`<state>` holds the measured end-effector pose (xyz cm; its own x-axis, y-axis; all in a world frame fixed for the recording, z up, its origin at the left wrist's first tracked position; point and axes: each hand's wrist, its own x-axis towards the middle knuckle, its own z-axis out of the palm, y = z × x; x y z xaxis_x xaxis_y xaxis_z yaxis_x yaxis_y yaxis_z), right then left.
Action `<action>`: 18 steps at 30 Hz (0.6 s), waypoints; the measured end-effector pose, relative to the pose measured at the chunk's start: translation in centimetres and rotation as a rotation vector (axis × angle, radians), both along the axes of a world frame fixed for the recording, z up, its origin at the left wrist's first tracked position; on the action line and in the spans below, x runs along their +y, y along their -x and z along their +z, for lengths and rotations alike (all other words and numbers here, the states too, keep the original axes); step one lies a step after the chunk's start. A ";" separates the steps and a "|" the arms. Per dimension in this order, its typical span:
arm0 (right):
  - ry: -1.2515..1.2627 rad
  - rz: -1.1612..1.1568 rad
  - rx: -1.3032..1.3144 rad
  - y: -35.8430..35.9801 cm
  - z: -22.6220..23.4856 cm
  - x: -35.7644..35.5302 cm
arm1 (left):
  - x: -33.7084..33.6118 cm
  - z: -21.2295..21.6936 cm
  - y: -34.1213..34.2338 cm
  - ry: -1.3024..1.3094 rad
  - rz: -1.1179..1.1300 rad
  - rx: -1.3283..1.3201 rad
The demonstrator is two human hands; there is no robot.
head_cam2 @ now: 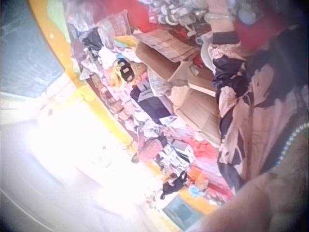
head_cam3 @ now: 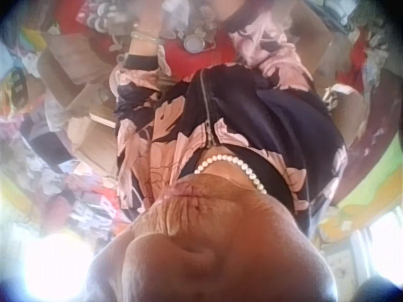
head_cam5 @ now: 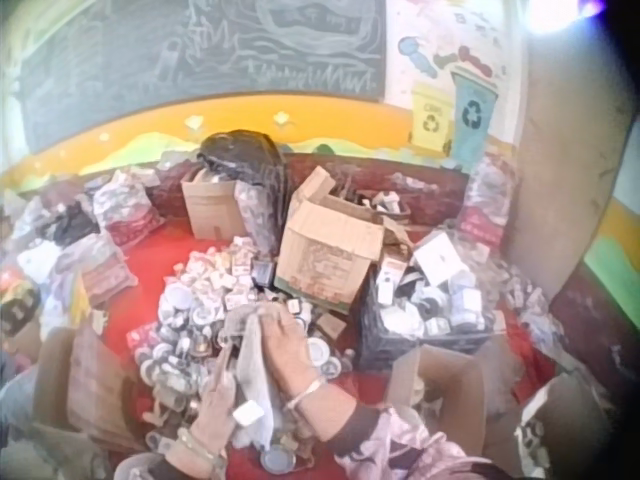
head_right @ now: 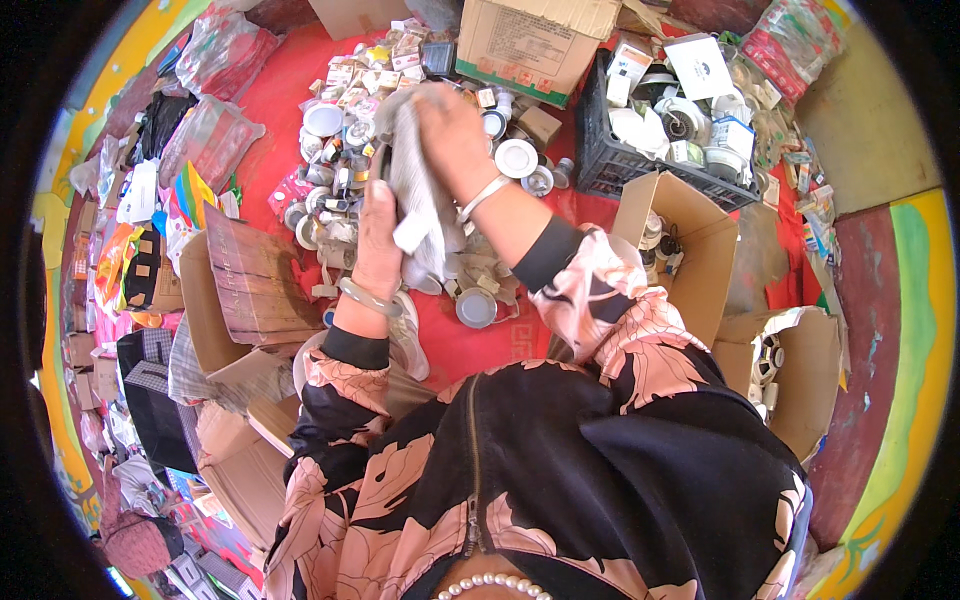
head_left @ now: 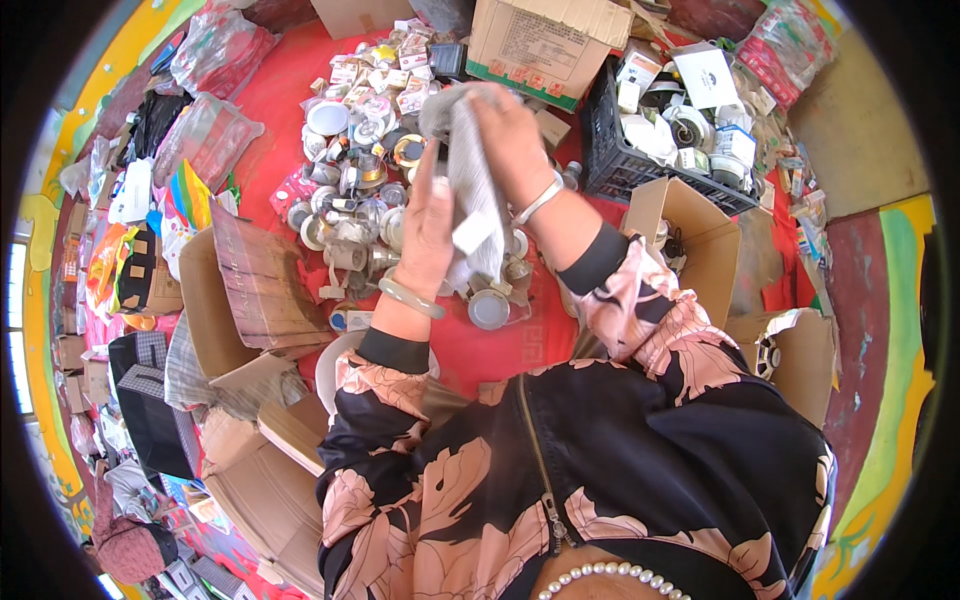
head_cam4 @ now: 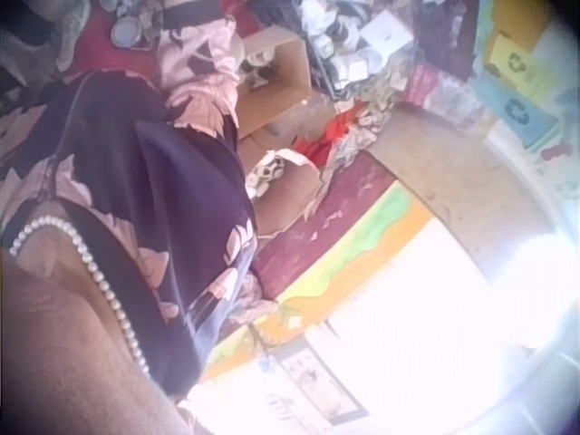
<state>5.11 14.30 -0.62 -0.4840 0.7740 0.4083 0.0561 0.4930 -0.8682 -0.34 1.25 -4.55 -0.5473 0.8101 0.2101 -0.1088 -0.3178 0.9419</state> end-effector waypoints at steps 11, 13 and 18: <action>0.678 0.444 0.484 -5.2 3.6 5.8 | -1.8 2.7 3.0 -0.286 -0.211 -0.696; 0.597 0.574 0.379 -4.7 4.4 3.1 | -2.2 1.9 3.5 -0.277 -0.176 -0.695; -0.140 0.399 0.042 -3.0 2.5 1.0 | -1.7 3.1 1.9 -0.160 -0.107 -0.640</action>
<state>8.14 15.29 1.89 -0.7153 0.4650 0.5216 -0.1971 0.5818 -0.7891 -2.29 -0.45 -1.47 -0.5220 0.8529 -0.0076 -0.6696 -0.4042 0.6231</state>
